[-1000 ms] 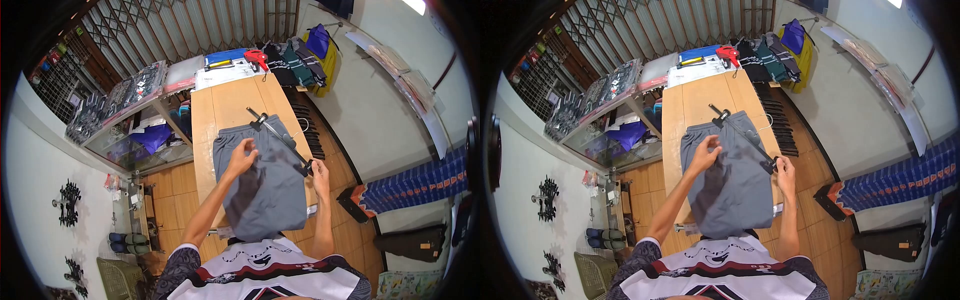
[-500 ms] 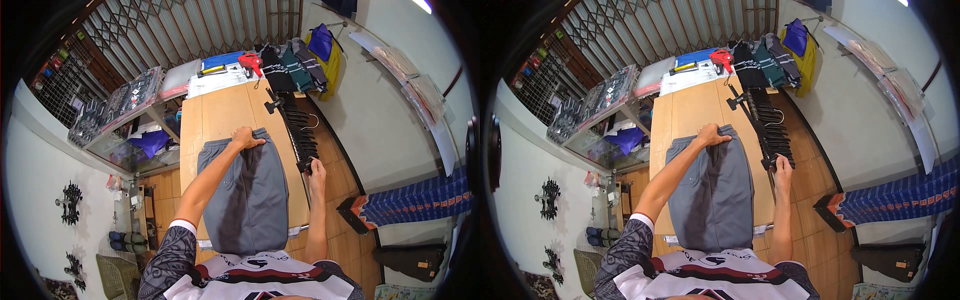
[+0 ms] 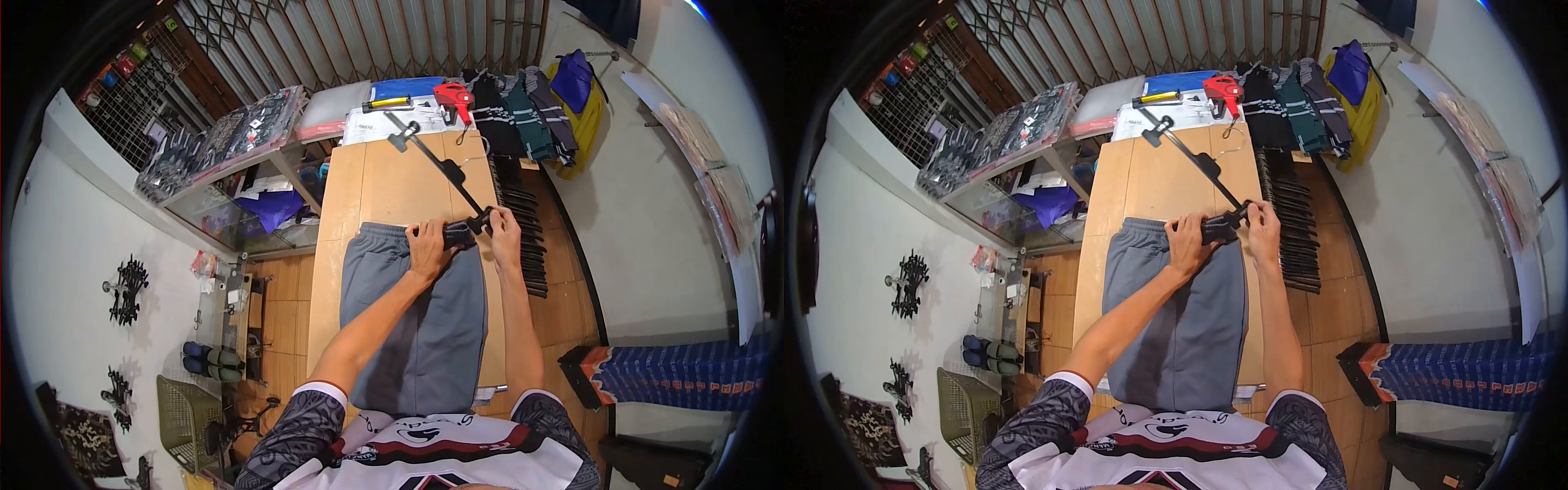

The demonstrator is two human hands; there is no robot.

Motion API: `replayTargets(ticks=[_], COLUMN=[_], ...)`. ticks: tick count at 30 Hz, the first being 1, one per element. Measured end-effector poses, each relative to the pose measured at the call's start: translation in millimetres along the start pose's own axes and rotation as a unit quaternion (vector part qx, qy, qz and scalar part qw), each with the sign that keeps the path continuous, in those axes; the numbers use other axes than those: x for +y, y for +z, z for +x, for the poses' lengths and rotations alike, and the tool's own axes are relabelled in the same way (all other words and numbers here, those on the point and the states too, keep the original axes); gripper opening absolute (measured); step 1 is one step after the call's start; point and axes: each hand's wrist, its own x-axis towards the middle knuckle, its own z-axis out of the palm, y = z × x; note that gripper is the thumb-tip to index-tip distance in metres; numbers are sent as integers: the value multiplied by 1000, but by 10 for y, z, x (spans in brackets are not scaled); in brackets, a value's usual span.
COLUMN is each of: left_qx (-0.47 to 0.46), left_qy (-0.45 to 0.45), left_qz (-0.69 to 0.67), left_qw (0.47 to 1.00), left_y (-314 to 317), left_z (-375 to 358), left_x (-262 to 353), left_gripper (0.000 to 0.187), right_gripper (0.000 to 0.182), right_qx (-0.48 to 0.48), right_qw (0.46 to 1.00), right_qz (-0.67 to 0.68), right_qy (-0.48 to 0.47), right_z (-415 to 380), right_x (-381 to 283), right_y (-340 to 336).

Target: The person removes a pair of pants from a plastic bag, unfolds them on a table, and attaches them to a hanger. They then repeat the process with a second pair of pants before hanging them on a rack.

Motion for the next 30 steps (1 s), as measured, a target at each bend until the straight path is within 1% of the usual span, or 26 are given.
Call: replayTargets(ticks=[4, 9, 14, 20, 26, 30], left_qx=[43, 69, 85, 55, 59, 66], left_qy=[1, -6, 0, -12, -4, -7], left_qz=[-26, -38, -35, -54, -60, -69], left_qw=[999, 997, 996, 997, 996, 995], left_y=[66, 89, 89, 116, 102, 91], left_z=[-70, -78, -92, -101, -94, -73], left_x=[-36, -47, -73, -102, -103, -71], left_gripper=[70, 74, 75, 73, 67, 60], right_gripper=[20, 18, 16, 16, 18, 17], right_qx=[-64, -80, -93, -102, -135, -156], right_qw=[998, 996, 996, 993, 979, 972], right_qz=[16, 25, 10, -65, -142, -167], right_qy=[-8, -18, 1, -19, -49, -51], right_z=[245, 299, 270, 253, 304, 326], right_x=[108, 254, 374, 350, 246, 238], right_y=[249, 396, 360, 284, 185, 126])
